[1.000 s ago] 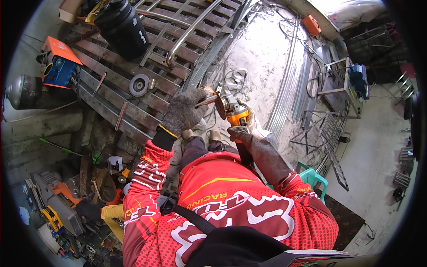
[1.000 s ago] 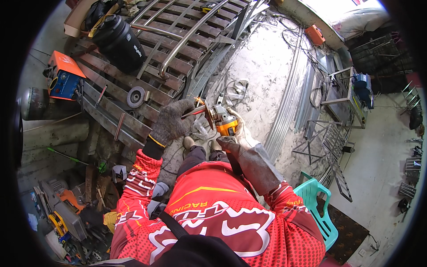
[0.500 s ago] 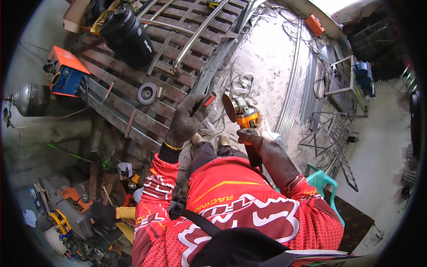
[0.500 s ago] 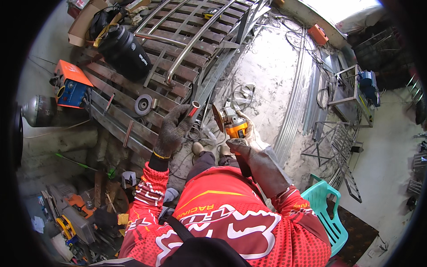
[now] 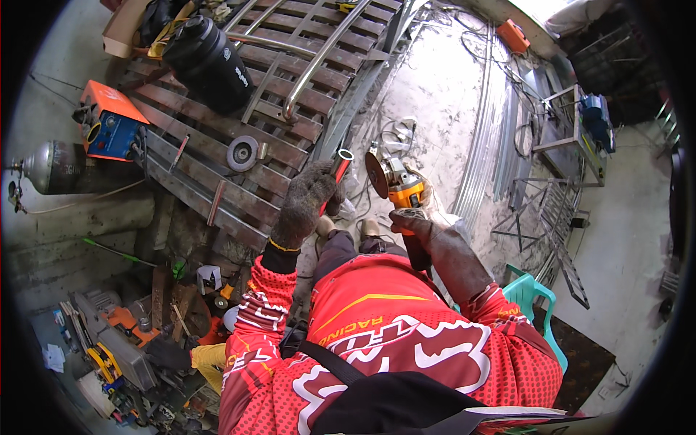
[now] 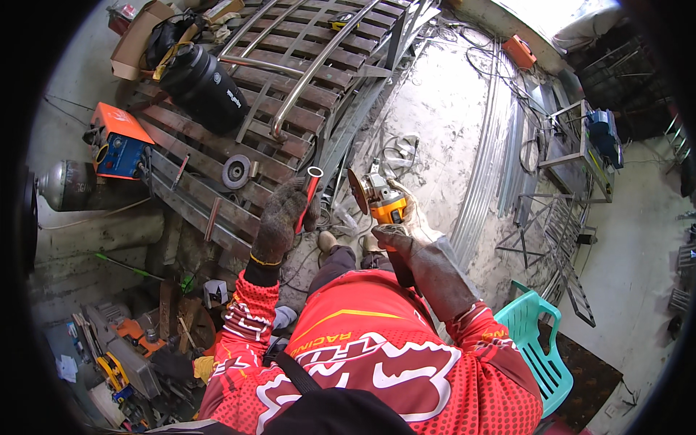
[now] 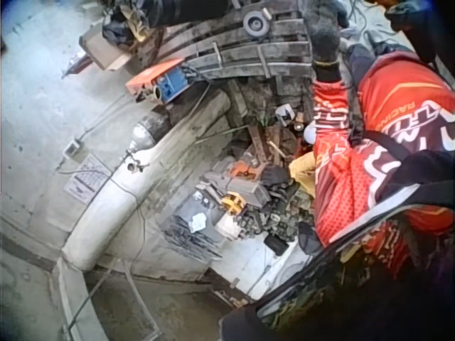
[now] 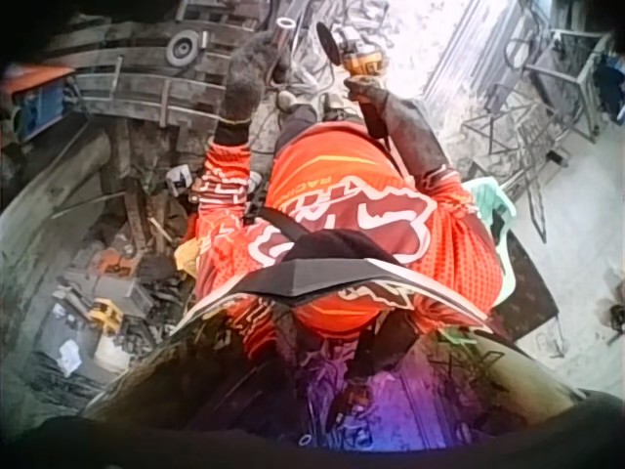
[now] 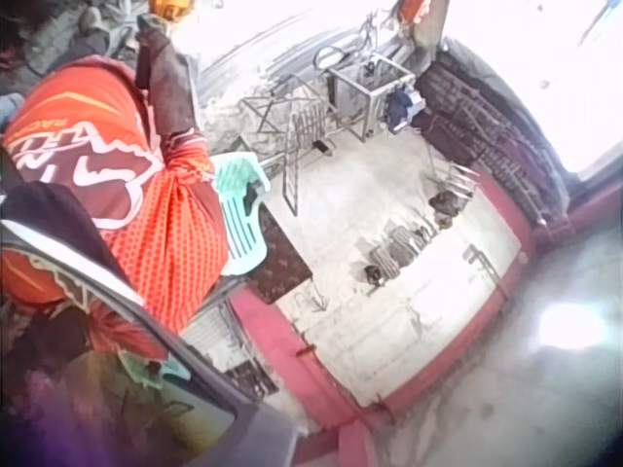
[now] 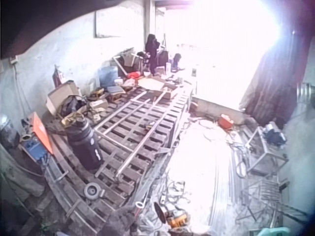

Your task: Cutting metal pipes using an angle grinder.

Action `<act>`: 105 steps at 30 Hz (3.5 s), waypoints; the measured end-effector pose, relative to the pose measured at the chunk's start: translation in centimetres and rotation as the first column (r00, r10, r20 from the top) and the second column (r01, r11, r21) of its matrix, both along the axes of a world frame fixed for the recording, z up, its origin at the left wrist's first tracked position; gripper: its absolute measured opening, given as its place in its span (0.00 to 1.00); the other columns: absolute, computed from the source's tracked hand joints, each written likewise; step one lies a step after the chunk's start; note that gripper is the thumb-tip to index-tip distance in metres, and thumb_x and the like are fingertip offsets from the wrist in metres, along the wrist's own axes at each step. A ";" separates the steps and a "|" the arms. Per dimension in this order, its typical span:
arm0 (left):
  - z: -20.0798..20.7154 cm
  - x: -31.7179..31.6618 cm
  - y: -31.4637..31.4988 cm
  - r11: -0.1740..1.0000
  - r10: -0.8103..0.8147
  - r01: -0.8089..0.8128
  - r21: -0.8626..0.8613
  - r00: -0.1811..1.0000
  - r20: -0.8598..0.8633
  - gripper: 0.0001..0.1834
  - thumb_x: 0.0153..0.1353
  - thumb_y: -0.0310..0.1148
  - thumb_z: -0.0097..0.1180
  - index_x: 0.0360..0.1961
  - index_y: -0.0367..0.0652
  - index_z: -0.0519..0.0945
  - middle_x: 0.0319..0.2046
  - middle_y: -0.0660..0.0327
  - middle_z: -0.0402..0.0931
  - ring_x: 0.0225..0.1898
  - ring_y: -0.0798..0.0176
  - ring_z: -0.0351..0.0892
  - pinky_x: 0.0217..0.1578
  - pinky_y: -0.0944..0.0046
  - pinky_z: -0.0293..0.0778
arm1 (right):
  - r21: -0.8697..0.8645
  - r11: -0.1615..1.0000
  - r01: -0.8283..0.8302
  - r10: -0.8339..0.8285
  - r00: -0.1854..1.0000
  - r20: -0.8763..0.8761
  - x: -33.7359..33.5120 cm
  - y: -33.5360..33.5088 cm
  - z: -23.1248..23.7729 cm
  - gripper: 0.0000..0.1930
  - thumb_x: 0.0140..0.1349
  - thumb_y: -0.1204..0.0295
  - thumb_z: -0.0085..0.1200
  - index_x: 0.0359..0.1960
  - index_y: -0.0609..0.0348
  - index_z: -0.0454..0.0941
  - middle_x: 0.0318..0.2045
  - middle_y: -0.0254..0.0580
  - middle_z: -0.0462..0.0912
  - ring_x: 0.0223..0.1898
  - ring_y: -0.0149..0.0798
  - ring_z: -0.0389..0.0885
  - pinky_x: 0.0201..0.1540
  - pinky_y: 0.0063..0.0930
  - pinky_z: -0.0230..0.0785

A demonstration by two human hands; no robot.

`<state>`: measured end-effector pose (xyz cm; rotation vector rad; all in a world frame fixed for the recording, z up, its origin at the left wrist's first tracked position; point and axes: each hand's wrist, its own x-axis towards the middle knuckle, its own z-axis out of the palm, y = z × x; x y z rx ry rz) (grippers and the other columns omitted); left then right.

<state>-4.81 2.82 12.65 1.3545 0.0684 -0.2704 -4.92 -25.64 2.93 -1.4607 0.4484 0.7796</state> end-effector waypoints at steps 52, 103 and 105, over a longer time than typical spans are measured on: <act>-2.9 0.5 1.7 0.742 0.670 -0.664 -0.091 0.729 0.143 0.48 0.61 0.12 0.57 0.76 0.51 0.47 0.53 0.53 0.74 0.50 0.59 0.81 0.49 0.59 0.83 | 0.002 0.999 0.052 -0.052 0.994 -0.091 -1.7 0.1 0.1 0.26 0.56 0.74 0.73 0.56 0.58 0.75 0.41 0.41 0.85 0.40 0.45 0.89 0.44 0.39 0.81; 5.0 -2.0 15.3 0.096 0.136 0.134 0.986 0.980 -0.146 0.27 0.62 0.49 0.65 0.55 0.40 0.81 0.51 0.46 0.84 0.53 0.42 0.83 0.52 0.51 0.78 | 0.053 0.992 -0.116 0.124 0.977 -0.173 -1.8 -2.5 -2.6 0.21 0.60 0.62 0.69 0.50 0.59 0.80 0.39 0.39 0.86 0.42 0.40 0.87 0.51 0.38 0.75; 3.0 -3.4 19.5 0.121 0.138 -0.092 0.988 0.988 0.075 0.26 0.66 0.49 0.63 0.55 0.39 0.81 0.46 0.47 0.85 0.49 0.45 0.85 0.49 0.54 0.79 | 0.048 0.988 -0.148 0.154 0.973 -0.170 -1.6 -2.1 -1.7 0.20 0.59 0.62 0.69 0.49 0.58 0.80 0.39 0.39 0.86 0.42 0.40 0.87 0.50 0.38 0.75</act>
